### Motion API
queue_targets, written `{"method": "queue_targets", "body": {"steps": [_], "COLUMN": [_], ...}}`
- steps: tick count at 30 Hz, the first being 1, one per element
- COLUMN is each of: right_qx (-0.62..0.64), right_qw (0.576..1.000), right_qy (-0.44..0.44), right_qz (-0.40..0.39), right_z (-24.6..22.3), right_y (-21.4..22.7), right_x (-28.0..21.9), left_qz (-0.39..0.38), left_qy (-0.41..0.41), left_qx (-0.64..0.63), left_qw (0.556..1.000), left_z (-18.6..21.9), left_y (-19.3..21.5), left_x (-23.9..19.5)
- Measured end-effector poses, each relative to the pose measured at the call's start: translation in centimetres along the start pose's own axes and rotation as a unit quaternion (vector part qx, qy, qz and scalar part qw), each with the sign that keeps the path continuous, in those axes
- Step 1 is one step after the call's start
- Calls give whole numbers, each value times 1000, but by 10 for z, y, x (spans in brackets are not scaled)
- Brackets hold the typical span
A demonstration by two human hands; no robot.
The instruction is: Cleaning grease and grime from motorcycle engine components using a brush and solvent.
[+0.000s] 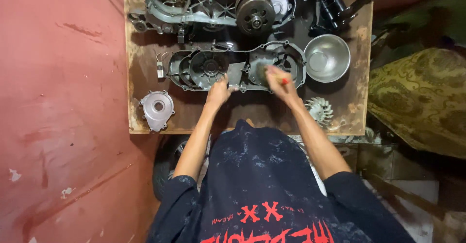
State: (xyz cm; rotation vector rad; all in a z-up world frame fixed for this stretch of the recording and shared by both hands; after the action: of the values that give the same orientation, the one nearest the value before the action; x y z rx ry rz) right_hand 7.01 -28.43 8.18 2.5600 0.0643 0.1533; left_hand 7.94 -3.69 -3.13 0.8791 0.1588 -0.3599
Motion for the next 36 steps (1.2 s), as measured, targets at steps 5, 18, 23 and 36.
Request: {"method": "queue_targets", "body": {"steps": [5, 18, 23, 36], "right_qx": [69, 25, -5, 25], "right_qw": [995, 999, 998, 994], "right_qy": [-73, -36, -54, -81], "right_qz": [23, 6, -14, 66], "right_z": [16, -10, 2, 11], "right_y": [-1, 9, -5, -6], "right_x": [-8, 15, -8, 7], "left_qz": [-1, -6, 50, 59], "left_qy": [60, 50, -4, 54], "left_qx": [-59, -30, -32, -78], "left_qw": [996, 998, 998, 994], "left_z": [20, 7, -6, 36], "left_y": [35, 18, 9, 50], "left_x": [-16, -10, -13, -31]}}
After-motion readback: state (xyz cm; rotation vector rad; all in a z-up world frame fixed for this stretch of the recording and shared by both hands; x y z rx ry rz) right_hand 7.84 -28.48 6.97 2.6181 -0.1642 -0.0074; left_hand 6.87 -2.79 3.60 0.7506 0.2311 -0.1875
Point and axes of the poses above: each hand's wrist, its own x-axis towards the middle knuckle, its own y-axis out of the back of the hand, z = x × y, the point moved 8 cm from there along x, towards the middle knuckle, and after that the axes turned 6 degrees about -x, right-handed, at the moved point
